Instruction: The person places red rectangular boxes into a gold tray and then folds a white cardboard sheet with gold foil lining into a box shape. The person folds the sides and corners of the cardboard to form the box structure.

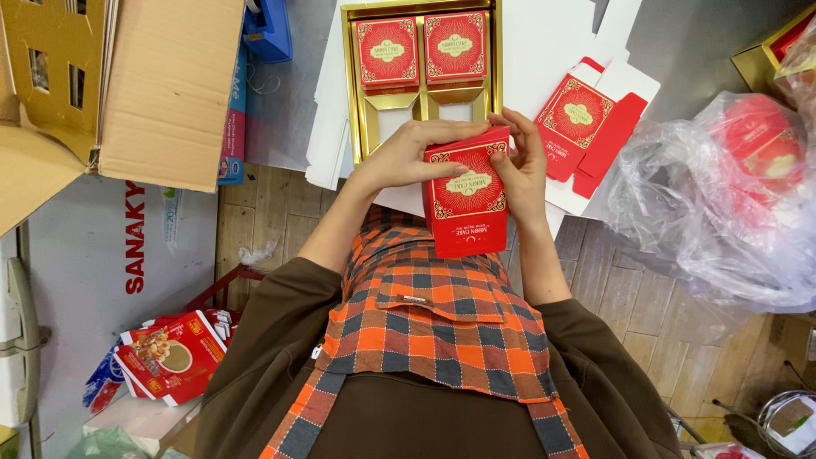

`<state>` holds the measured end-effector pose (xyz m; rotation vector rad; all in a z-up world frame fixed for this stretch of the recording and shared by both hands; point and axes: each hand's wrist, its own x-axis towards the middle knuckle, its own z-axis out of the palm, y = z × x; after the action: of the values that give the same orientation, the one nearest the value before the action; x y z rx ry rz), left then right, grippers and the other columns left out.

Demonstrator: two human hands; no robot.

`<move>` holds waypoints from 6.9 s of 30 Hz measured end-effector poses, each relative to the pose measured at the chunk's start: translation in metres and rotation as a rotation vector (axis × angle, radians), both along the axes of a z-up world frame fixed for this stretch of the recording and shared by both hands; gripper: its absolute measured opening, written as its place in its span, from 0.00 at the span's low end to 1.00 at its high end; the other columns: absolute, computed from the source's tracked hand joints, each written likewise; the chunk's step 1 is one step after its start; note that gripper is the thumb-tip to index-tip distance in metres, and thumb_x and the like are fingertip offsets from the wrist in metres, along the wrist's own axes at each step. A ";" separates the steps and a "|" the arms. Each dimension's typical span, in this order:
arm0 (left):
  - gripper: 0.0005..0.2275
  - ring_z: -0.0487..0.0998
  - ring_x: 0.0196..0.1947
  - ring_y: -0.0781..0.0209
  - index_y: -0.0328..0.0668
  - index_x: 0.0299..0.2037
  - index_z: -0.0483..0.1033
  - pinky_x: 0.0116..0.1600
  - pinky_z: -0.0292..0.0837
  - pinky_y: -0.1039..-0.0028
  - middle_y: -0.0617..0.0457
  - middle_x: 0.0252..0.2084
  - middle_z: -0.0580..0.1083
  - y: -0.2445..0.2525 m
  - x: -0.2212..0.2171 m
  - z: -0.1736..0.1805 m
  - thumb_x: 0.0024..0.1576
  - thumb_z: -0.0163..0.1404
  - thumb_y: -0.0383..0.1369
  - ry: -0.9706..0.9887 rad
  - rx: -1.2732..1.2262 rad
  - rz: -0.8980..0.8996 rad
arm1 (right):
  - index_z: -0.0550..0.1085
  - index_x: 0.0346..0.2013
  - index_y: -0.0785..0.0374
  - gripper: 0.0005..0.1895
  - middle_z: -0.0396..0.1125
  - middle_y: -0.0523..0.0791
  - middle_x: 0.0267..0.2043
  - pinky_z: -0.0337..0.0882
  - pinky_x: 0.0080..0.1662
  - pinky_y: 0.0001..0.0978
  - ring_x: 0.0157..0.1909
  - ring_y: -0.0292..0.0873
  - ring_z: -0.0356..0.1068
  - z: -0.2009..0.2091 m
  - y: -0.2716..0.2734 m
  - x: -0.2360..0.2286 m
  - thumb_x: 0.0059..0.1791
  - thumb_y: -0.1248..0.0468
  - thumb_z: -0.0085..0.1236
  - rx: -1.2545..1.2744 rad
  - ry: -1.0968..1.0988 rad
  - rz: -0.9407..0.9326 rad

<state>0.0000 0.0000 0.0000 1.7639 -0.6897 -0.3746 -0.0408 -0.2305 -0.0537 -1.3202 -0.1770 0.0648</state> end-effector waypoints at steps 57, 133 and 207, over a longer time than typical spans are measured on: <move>0.09 0.80 0.60 0.53 0.36 0.46 0.76 0.60 0.78 0.66 0.49 0.59 0.78 -0.007 0.004 0.006 0.62 0.58 0.33 -0.245 -0.100 0.239 | 0.33 0.81 0.53 0.59 0.66 0.57 0.68 0.78 0.65 0.43 0.67 0.49 0.73 0.021 0.003 0.005 0.50 0.74 0.67 -0.017 -0.037 -0.034; 0.20 0.80 0.43 0.54 0.35 0.47 0.77 0.51 0.73 0.65 0.49 0.41 0.79 0.015 0.000 -0.193 0.62 0.51 0.49 0.192 0.398 0.669 | 0.65 0.69 0.62 0.57 0.58 0.53 0.71 0.59 0.62 0.56 0.64 0.59 0.60 -0.019 0.002 0.066 0.33 0.36 0.67 -1.371 -0.724 0.554; 0.25 0.57 0.76 0.40 0.41 0.71 0.64 0.72 0.58 0.51 0.37 0.77 0.54 0.020 -0.037 -0.201 0.68 0.45 0.47 -0.389 0.624 0.485 | 0.56 0.70 0.68 0.70 0.49 0.60 0.72 0.54 0.69 0.56 0.70 0.65 0.49 -0.183 -0.153 0.052 0.29 0.33 0.78 -1.265 0.461 -0.782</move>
<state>-0.0368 0.0196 -0.2009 2.5609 -0.4000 0.1128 0.0113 -0.3836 -0.2368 -2.4852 0.9265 -0.2237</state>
